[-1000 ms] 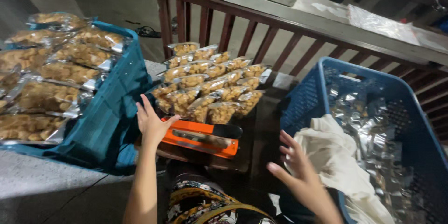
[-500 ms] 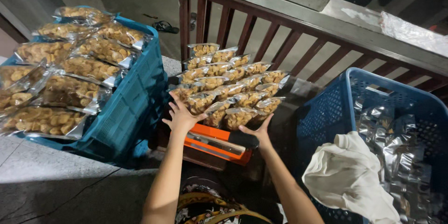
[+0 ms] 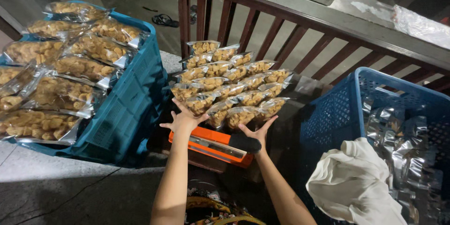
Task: The person seals clear plastic bags filled with snack pieces using an orange handheld heat sealer, then wipes each sealed bag with a white cloth and places it into a blue crate. The person repeats this cycle for multiple bags, arranging the finished items in rows on a wooden bench.
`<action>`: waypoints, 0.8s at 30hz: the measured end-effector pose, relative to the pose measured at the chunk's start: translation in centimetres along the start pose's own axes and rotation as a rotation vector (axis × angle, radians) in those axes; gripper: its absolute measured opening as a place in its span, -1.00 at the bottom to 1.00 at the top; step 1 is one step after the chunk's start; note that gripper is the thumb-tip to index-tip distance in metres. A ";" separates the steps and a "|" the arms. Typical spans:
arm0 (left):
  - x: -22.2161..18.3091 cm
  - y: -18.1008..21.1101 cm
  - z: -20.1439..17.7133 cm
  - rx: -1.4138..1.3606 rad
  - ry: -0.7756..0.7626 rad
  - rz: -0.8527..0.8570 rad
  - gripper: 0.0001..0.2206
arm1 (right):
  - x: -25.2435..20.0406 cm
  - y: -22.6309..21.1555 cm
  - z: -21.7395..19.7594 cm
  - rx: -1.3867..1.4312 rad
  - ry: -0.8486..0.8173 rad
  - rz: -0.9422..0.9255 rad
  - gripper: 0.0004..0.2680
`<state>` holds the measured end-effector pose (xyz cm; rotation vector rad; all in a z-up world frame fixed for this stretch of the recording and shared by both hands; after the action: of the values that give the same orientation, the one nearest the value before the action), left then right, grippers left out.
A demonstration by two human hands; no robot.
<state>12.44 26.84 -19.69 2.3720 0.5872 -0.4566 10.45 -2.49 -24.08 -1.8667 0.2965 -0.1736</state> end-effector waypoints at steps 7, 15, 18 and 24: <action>-0.2 0.4 -0.6 0.054 -0.068 0.020 0.52 | 0.3 0.8 0.7 0.053 -0.049 -0.112 0.19; -1.6 1.3 -0.4 -0.003 0.075 -0.003 0.39 | 0.5 0.6 0.8 -0.050 0.008 -0.095 0.19; -2.8 1.9 -0.5 0.159 0.012 -0.040 0.37 | -0.3 0.4 0.8 -0.015 0.022 -0.145 0.17; -3.7 4.3 -0.8 0.319 0.008 -0.065 0.43 | 0.4 1.6 1.0 -0.142 -0.016 0.109 0.18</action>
<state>11.67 23.37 -15.23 2.6629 0.6355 -0.6086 10.93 -2.13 -25.90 -1.9859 0.4079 -0.0648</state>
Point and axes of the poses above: each hand's wrist, its own x-axis towards the middle knuckle, its own z-axis out of the palm, y = z × x, the point moved 1 cm from there along x, towards the middle knuckle, and after that the axes turned 3 degrees about z, right-handed, at the moved point
